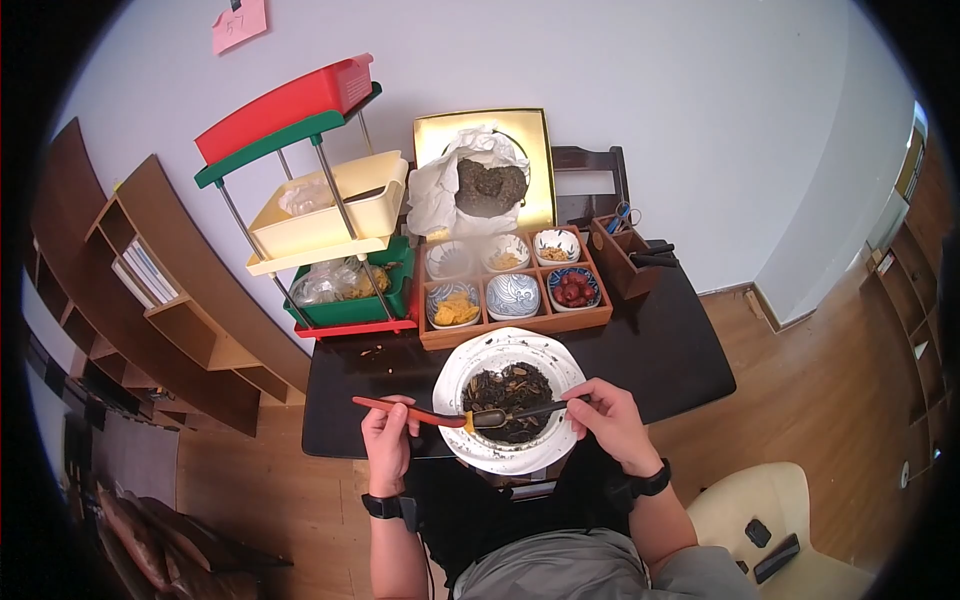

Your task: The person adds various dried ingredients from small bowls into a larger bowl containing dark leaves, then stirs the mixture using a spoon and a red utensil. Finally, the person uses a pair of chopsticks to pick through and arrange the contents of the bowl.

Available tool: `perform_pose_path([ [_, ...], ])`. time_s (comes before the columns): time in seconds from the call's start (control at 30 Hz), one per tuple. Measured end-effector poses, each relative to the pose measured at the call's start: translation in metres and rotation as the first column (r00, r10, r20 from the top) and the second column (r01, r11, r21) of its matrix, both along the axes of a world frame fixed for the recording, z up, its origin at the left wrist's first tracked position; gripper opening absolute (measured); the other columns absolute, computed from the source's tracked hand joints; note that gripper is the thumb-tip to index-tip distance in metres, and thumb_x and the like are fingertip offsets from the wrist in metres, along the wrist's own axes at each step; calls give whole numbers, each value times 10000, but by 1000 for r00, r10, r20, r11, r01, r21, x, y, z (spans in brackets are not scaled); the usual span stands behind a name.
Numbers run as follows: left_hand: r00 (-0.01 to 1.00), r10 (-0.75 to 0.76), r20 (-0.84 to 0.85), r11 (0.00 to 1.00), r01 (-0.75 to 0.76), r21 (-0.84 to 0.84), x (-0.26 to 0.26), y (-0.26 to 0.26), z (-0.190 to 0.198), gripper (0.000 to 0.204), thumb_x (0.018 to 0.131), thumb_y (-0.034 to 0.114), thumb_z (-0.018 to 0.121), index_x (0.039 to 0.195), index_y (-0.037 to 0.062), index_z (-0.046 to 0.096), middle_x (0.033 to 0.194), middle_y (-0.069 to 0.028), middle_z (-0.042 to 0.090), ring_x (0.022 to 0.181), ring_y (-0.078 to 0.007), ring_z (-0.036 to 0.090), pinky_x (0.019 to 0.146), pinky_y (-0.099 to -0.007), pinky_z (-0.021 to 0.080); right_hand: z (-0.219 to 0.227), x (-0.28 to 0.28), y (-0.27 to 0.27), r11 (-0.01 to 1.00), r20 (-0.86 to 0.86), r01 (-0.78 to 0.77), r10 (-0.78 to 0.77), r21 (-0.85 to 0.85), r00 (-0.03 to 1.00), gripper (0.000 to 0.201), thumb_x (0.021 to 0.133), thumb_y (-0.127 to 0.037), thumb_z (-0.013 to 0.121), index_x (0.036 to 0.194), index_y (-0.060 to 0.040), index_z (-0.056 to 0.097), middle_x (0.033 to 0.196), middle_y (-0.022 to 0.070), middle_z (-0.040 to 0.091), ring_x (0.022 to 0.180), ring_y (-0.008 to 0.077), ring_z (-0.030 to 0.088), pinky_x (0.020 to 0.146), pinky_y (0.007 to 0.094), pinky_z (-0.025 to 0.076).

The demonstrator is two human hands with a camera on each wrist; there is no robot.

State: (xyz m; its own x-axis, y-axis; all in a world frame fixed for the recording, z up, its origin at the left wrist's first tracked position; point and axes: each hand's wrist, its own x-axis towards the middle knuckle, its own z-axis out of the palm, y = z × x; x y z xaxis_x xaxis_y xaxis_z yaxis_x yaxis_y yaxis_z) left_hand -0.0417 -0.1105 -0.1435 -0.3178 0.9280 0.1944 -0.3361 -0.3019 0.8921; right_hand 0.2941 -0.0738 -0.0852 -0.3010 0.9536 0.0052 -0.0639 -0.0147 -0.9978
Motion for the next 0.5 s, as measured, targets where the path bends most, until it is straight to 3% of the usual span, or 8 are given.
perform_pose_path([
  [0.33,999,-51,-15,998,52,19,-1,-1,0,180,1008,124,624,1075,-36,671,815,-57,651,673,-108,564,661,-247,449,-3,1,1,999,-36,-5,4,-33,999,141,1011,-92,626,1121,-17,673,851,28,678,696,64,608,639,222,516],
  [0.5,998,-58,-7,997,59,45,-2,-1,-2,185,1012,126,615,1077,-39,670,816,-60,650,678,-114,569,662,-250,455,-1,-1,0,999,-57,-5,3,-32,998,137,1001,-69,631,1113,4,663,839,59,680,681,93,613,637,243,513],
])
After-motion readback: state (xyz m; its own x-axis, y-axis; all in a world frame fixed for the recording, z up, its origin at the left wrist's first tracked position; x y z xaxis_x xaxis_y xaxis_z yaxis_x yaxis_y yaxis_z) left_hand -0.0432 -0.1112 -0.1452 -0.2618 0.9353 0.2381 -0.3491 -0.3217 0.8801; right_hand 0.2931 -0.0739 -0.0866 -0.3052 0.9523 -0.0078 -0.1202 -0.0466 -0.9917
